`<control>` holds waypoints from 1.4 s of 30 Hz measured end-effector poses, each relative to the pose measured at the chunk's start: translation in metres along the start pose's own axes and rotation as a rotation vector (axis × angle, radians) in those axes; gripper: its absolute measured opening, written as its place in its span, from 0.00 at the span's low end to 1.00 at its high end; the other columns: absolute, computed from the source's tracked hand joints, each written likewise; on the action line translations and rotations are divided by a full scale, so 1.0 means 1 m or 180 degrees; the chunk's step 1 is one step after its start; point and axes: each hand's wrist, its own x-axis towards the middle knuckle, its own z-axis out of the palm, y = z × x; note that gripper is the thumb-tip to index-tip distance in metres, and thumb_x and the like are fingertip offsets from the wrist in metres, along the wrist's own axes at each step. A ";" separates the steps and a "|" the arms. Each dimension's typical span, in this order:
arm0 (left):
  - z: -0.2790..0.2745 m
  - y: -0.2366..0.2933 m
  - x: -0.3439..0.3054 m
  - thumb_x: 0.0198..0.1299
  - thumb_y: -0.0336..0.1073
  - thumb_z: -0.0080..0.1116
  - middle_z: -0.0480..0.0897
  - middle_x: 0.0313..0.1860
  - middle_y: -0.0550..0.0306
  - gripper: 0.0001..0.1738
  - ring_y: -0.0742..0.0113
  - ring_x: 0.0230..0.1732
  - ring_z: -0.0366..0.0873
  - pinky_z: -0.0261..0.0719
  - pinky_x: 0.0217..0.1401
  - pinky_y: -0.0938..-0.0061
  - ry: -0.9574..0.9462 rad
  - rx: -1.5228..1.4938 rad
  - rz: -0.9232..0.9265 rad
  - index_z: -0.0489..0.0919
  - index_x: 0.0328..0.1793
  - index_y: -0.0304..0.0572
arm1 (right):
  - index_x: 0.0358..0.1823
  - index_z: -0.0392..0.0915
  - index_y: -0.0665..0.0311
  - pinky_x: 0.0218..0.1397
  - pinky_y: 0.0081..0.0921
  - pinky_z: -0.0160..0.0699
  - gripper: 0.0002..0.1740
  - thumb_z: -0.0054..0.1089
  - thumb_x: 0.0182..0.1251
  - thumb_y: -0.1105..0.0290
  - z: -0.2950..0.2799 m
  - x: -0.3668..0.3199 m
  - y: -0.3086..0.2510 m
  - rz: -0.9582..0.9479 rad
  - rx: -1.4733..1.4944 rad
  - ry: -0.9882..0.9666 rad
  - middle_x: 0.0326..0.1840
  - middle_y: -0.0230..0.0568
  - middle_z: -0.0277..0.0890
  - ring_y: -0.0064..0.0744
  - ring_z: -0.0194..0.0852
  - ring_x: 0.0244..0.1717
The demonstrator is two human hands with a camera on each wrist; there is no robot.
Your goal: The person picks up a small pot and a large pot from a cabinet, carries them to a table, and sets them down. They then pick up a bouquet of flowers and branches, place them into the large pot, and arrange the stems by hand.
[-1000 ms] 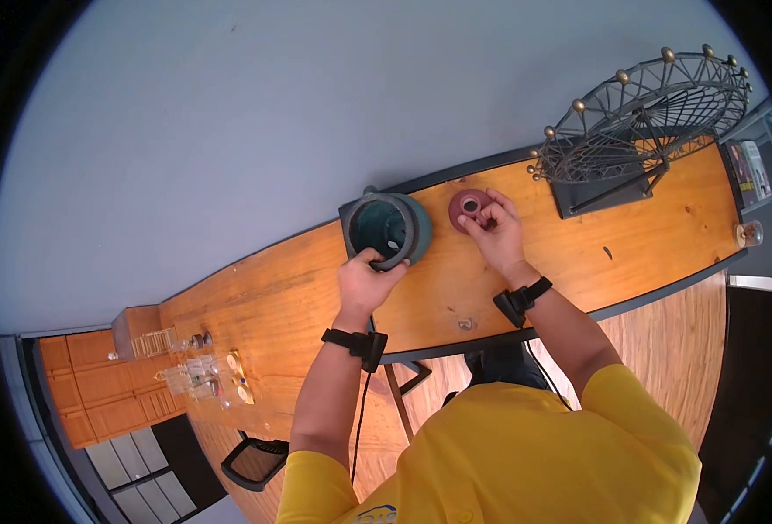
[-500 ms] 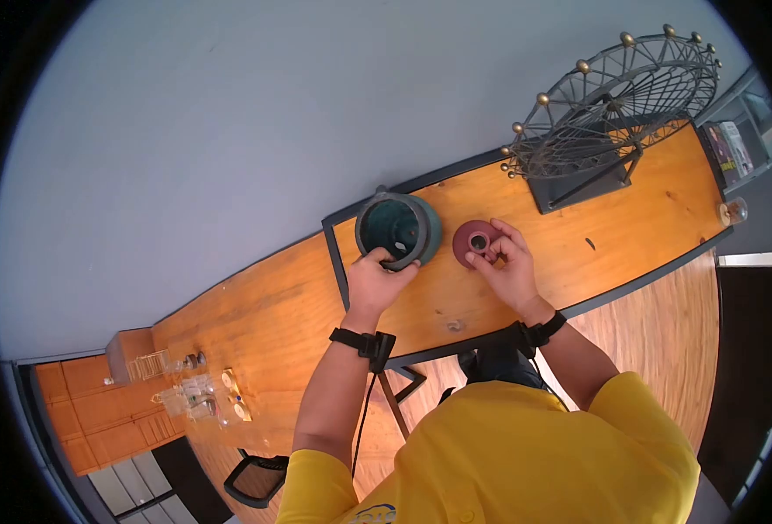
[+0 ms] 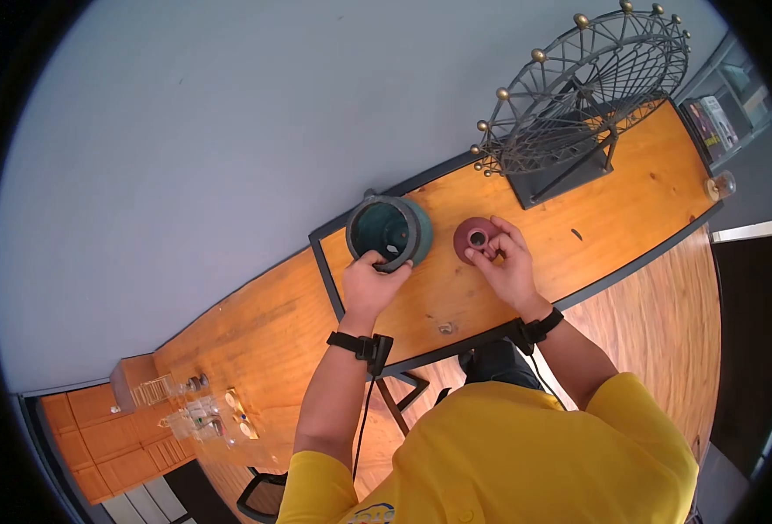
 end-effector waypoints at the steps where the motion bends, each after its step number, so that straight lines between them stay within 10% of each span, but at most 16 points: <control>1: -0.001 -0.004 -0.001 0.41 0.51 0.73 0.83 0.22 0.47 0.23 0.55 0.29 0.85 0.81 0.35 0.69 0.0029 0.0024 -0.0019 0.83 0.28 0.36 | 0.25 0.70 0.65 0.50 0.27 0.79 0.17 0.77 0.51 0.74 0.002 0.004 0.000 0.0000 0.0016 -0.0017 0.60 0.50 0.69 0.33 0.76 0.48; 24: -0.019 -0.035 0.009 0.41 0.53 0.72 0.84 0.26 0.45 0.25 0.49 0.34 0.85 0.82 0.39 0.65 0.0016 0.0210 -0.0339 0.81 0.31 0.37 | 0.25 0.71 0.63 0.55 0.34 0.78 0.18 0.78 0.51 0.67 0.086 0.063 0.026 -0.0263 -0.0146 0.0020 0.62 0.54 0.68 0.45 0.76 0.55; 36: -0.010 -0.039 0.000 0.45 0.52 0.71 0.84 0.41 0.38 0.33 0.45 0.43 0.84 0.82 0.46 0.62 0.0137 0.0135 -0.0366 0.77 0.52 0.39 | 0.35 0.69 0.63 0.57 0.36 0.76 0.22 0.78 0.50 0.67 0.088 0.062 0.026 -0.0350 -0.0205 0.0038 0.63 0.54 0.68 0.51 0.74 0.56; 42: -0.015 -0.049 0.000 0.47 0.49 0.71 0.82 0.52 0.38 0.60 0.47 0.48 0.83 0.81 0.50 0.64 0.0024 -0.0295 -0.0316 0.46 0.81 0.44 | 0.45 0.66 0.65 0.61 0.36 0.74 0.29 0.79 0.49 0.67 0.092 0.065 0.036 -0.0142 0.0323 0.0046 0.62 0.54 0.70 0.50 0.74 0.59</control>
